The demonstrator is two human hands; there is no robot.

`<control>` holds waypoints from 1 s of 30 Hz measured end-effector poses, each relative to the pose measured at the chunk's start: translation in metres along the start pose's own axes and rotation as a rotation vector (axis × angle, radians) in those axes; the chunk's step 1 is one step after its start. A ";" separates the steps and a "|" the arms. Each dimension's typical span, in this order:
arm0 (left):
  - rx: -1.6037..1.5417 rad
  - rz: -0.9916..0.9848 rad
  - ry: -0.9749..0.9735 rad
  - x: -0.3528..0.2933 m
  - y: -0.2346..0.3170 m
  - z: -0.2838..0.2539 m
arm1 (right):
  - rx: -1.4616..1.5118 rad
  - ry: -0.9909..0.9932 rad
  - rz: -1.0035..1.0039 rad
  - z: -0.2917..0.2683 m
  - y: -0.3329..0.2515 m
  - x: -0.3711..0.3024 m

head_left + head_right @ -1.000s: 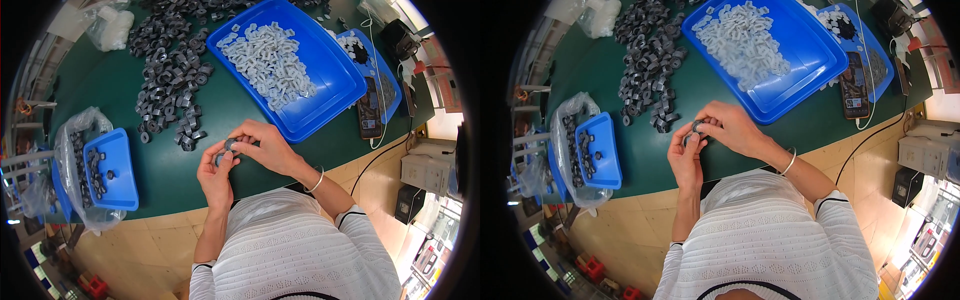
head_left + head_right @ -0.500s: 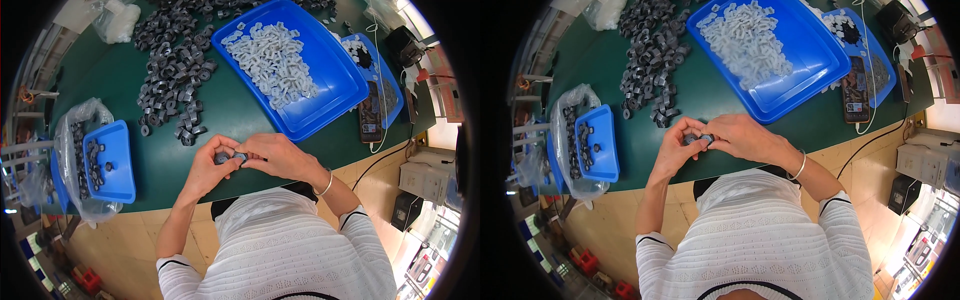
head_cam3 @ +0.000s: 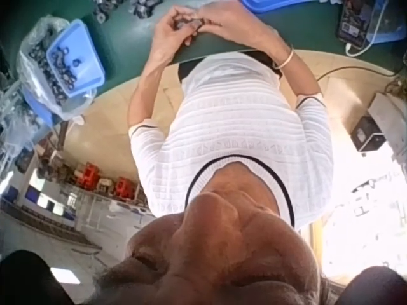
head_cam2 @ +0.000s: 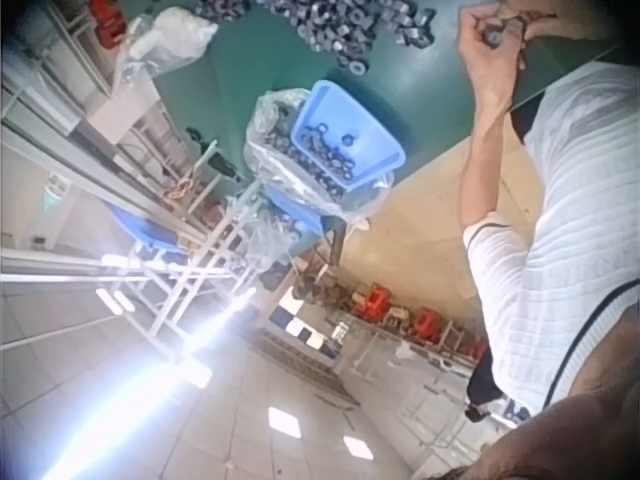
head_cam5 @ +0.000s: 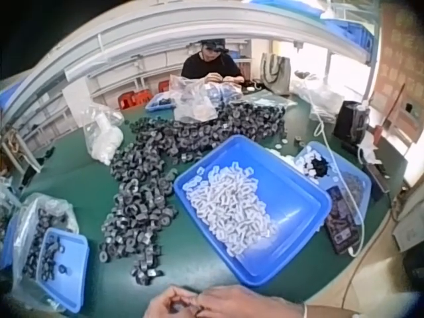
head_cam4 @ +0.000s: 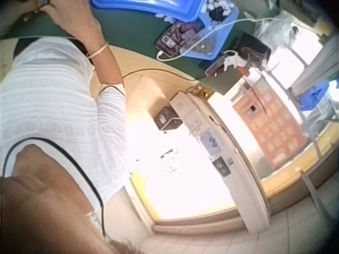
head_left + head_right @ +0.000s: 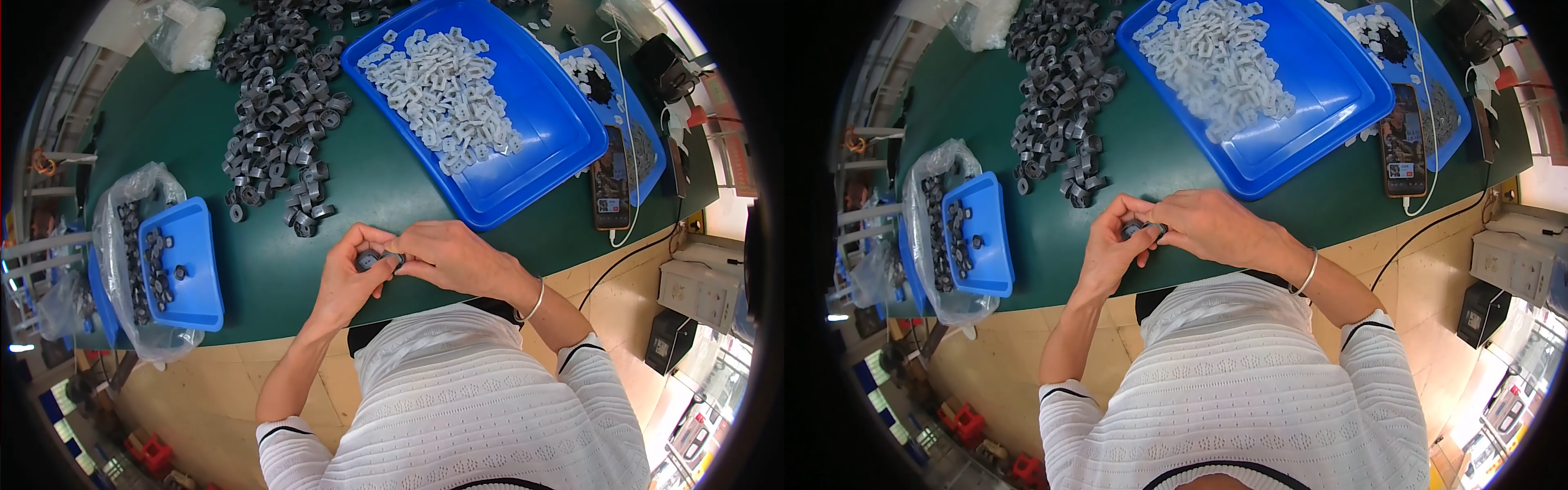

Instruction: The person assembles small grey and white plastic components by hand at a work table.

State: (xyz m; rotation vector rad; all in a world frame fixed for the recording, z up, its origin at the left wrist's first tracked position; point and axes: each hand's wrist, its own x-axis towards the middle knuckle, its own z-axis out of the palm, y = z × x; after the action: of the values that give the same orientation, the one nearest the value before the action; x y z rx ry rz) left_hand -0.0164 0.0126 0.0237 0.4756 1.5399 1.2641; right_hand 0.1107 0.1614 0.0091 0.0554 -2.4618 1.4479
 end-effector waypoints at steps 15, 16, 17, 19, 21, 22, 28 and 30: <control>-0.008 0.019 -0.028 0.001 -0.007 0.002 | -0.097 0.034 -0.049 0.003 -0.003 -0.006; 0.013 0.026 -0.030 0.001 -0.007 0.002 | -0.106 0.049 -0.053 0.003 -0.002 -0.007; 0.014 0.026 -0.031 0.001 -0.005 0.003 | -0.116 0.065 -0.056 0.004 -0.001 -0.007; 0.084 0.074 0.028 -0.002 -0.002 0.008 | -0.085 0.080 -0.053 0.006 0.002 -0.007; -0.020 0.043 0.043 -0.005 -0.003 0.009 | -0.057 0.092 -0.052 0.005 0.001 -0.005; -0.124 0.010 0.060 -0.005 -0.004 0.009 | -0.065 0.088 -0.036 0.003 -0.003 -0.004; -0.104 0.038 0.047 -0.006 -0.015 0.008 | -0.030 0.011 0.118 0.002 -0.013 -0.002; -0.188 0.084 0.062 -0.010 -0.013 0.009 | 0.051 -0.014 0.266 -0.001 -0.012 0.001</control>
State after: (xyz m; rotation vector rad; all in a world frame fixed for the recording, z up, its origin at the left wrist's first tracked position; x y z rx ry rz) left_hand -0.0011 0.0044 0.0175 0.3853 1.4475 1.4849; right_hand 0.1126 0.1561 0.0203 -0.2621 -2.5183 1.6193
